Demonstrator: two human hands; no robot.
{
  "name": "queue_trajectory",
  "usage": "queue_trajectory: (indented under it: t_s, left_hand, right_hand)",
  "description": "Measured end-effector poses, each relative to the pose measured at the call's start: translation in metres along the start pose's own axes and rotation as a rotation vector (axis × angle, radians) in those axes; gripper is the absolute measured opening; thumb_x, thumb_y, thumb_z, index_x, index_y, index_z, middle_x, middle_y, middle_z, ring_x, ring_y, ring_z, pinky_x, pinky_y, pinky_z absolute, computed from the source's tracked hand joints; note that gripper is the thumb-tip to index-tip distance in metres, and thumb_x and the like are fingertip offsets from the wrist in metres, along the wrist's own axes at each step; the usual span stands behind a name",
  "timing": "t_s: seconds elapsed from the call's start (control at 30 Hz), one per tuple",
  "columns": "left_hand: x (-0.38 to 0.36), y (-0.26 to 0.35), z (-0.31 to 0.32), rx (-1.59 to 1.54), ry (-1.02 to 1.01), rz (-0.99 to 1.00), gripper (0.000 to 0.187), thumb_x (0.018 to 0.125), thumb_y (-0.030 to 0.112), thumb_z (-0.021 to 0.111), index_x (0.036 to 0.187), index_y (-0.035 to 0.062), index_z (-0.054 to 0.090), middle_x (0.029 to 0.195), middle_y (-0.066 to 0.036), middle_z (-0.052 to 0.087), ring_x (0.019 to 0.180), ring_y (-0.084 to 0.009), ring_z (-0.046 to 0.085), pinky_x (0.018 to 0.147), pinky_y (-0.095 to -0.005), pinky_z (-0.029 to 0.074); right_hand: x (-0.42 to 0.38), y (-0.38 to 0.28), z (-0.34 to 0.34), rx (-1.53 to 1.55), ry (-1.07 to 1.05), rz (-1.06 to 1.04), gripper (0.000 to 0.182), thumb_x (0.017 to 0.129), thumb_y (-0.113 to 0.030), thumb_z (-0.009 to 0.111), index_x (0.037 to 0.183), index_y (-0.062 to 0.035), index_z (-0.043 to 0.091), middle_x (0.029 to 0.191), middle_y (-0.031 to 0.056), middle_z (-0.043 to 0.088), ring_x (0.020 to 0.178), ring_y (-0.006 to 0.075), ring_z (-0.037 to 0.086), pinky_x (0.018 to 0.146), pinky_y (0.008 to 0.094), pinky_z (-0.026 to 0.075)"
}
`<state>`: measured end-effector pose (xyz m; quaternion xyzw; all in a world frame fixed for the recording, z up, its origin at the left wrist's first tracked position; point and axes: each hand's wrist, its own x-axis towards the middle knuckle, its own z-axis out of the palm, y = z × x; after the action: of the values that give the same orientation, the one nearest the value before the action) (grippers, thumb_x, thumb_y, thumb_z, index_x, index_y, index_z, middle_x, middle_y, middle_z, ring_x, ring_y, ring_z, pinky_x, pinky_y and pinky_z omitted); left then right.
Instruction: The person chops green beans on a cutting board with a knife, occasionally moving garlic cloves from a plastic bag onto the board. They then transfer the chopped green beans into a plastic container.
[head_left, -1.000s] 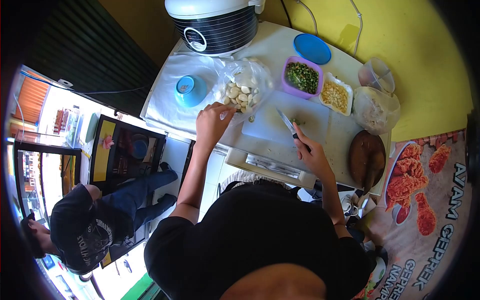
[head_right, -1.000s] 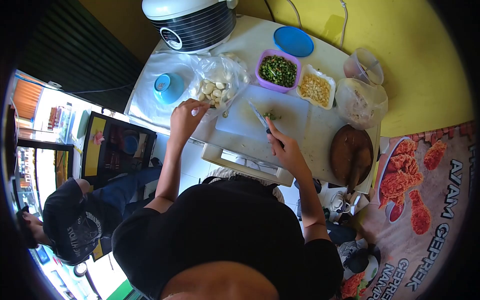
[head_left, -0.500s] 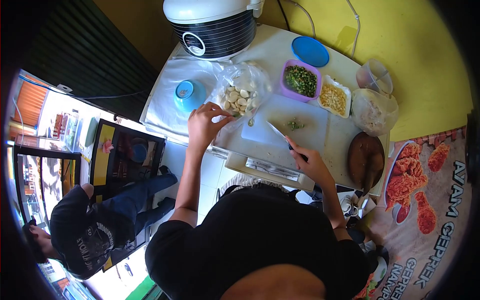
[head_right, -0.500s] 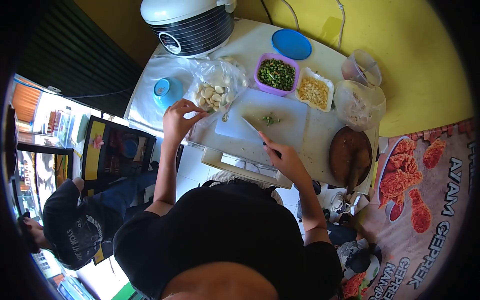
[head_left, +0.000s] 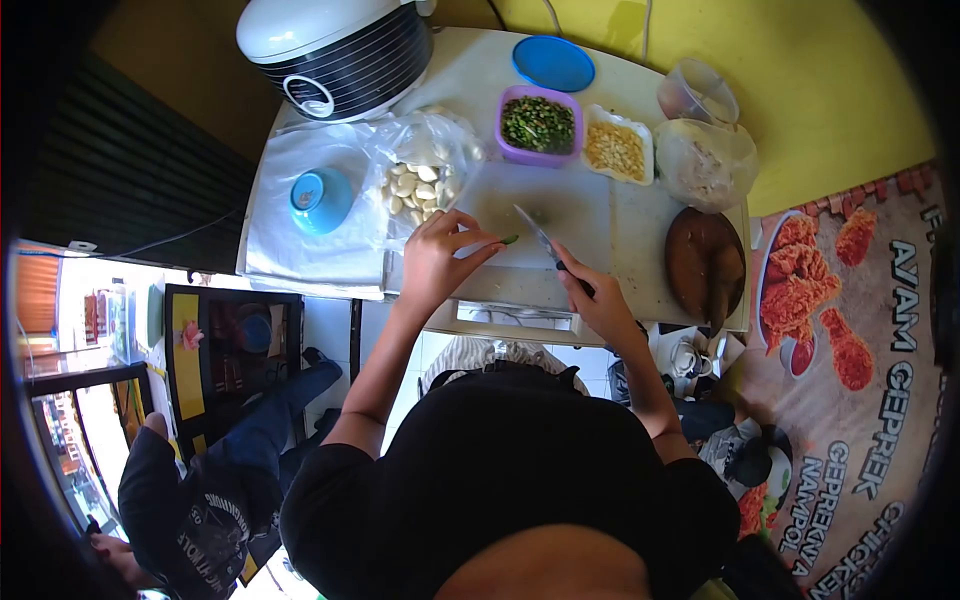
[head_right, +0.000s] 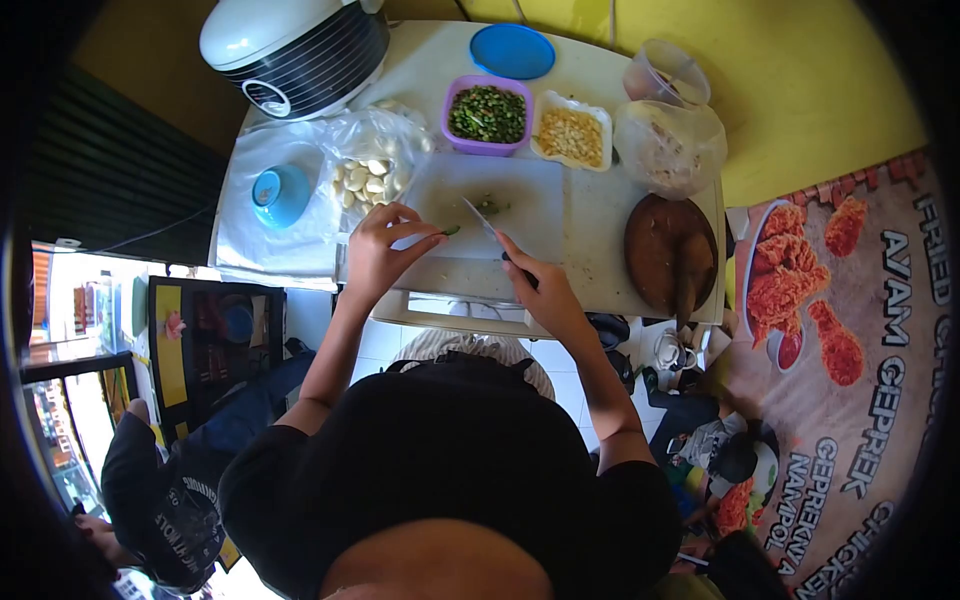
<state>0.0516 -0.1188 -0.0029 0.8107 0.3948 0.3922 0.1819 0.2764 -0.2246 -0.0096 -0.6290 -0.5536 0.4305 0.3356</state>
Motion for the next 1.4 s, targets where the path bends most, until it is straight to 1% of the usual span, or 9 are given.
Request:
queue_trajectory:
  t_s: [0.1,0.37,0.67,0.77,0.9,0.97,1.2,1.27,1.4]
  left_hand:
    - [0.004,-0.014,0.024,0.078,-0.085,0.084,0.012,0.070,0.027,0.078,0.077,0.0179,0.074,0.079,0.004,0.060,0.073,-0.0169,0.059,0.063,-0.0321,0.050]
    - [0.009,-0.018,0.027,0.085,-0.202,0.001,0.013,0.072,0.030,0.077,0.077,0.0186,0.074,0.081,0.003,0.060,0.079,-0.0164,0.060,0.067,-0.0326,0.051]
    - [0.010,-0.020,0.027,0.009,-0.242,0.023,0.010,0.073,0.023,0.076,0.083,0.0222,0.076,0.080,0.003,0.061,0.077,-0.0158,0.060,0.072,-0.0327,0.051]
    - [0.009,-0.022,0.029,-0.048,-0.215,0.065,0.012,0.073,0.018,0.078,0.084,0.0173,0.077,0.080,0.001,0.063,0.073,-0.0177,0.059,0.067,-0.0318,0.049]
    - [0.011,-0.020,0.028,-0.074,-0.236,0.021,0.012,0.073,0.016,0.078,0.085,0.0179,0.077,0.080,0.000,0.064,0.072,-0.0174,0.059,0.067,-0.0315,0.049]
    - [0.012,-0.021,0.028,-0.092,-0.241,-0.013,0.009,0.072,0.019,0.076,0.081,0.0207,0.077,0.079,0.003,0.063,0.073,-0.0157,0.061,0.071,-0.0306,0.050]
    - [0.010,-0.019,0.028,-0.069,-0.266,-0.041,0.010,0.073,0.021,0.076,0.083,0.0191,0.076,0.079,0.001,0.063,0.075,-0.0185,0.062,0.078,-0.0343,0.049]
    - [0.006,-0.017,0.030,-0.086,-0.204,-0.039,0.012,0.074,0.022,0.075,0.085,0.0168,0.075,0.079,-0.001,0.063,0.077,-0.0210,0.062,0.084,-0.0362,0.048]
    - [-0.001,-0.020,0.034,-0.086,-0.115,-0.045,0.013,0.074,0.019,0.075,0.086,0.0134,0.075,0.081,-0.004,0.063,0.078,-0.0215,0.063,0.088,-0.0360,0.047]
  right_hand:
    - [-0.003,-0.004,0.002,0.054,-0.007,-0.028,0.046,0.096,-0.012,0.051,0.141,-0.0176,0.044,0.058,-0.0026,0.040,0.054,0.0058,0.039,0.054,0.0220,0.038]
    - [-0.007,0.005,0.007,-0.009,-0.004,-0.063,0.049,0.095,-0.011,0.052,0.141,-0.0238,0.043,0.058,0.0047,0.032,0.051,0.0087,0.034,0.052,0.0246,0.037]
    - [-0.013,0.001,0.017,-0.208,0.047,-0.106,0.053,0.093,-0.007,0.051,0.142,-0.0221,0.041,0.058,0.0140,0.041,0.048,0.0180,0.037,0.052,0.0303,0.038]
    - [-0.013,0.010,0.025,-0.099,0.054,-0.113,0.051,0.093,-0.005,0.050,0.141,-0.0199,0.042,0.059,0.0147,0.041,0.049,0.0175,0.039,0.053,0.0314,0.039]
    - [-0.011,0.011,0.026,-0.042,0.043,-0.053,0.049,0.093,-0.005,0.049,0.140,-0.0167,0.044,0.060,0.0151,0.040,0.050,0.0170,0.038,0.054,0.0312,0.040]
    - [-0.006,0.014,0.023,-0.030,0.024,-0.082,0.048,0.094,-0.006,0.049,0.140,-0.0166,0.043,0.061,0.0149,0.039,0.052,0.0165,0.037,0.054,0.0302,0.040]
    - [0.007,0.014,0.030,-0.019,0.091,-0.208,0.049,0.094,-0.009,0.050,0.141,-0.0190,0.042,0.062,0.0146,0.038,0.053,0.0167,0.037,0.054,0.0299,0.040]
    - [0.003,0.003,0.022,-0.087,0.005,-0.064,0.046,0.095,-0.008,0.052,0.140,-0.0102,0.043,0.069,0.0034,0.054,0.060,0.0080,0.036,0.058,0.0233,0.039]
    - [-0.001,0.007,0.015,-0.024,0.091,-0.099,0.049,0.095,-0.011,0.051,0.142,-0.0190,0.041,0.061,0.0125,0.044,0.053,0.0149,0.042,0.056,0.0273,0.042]
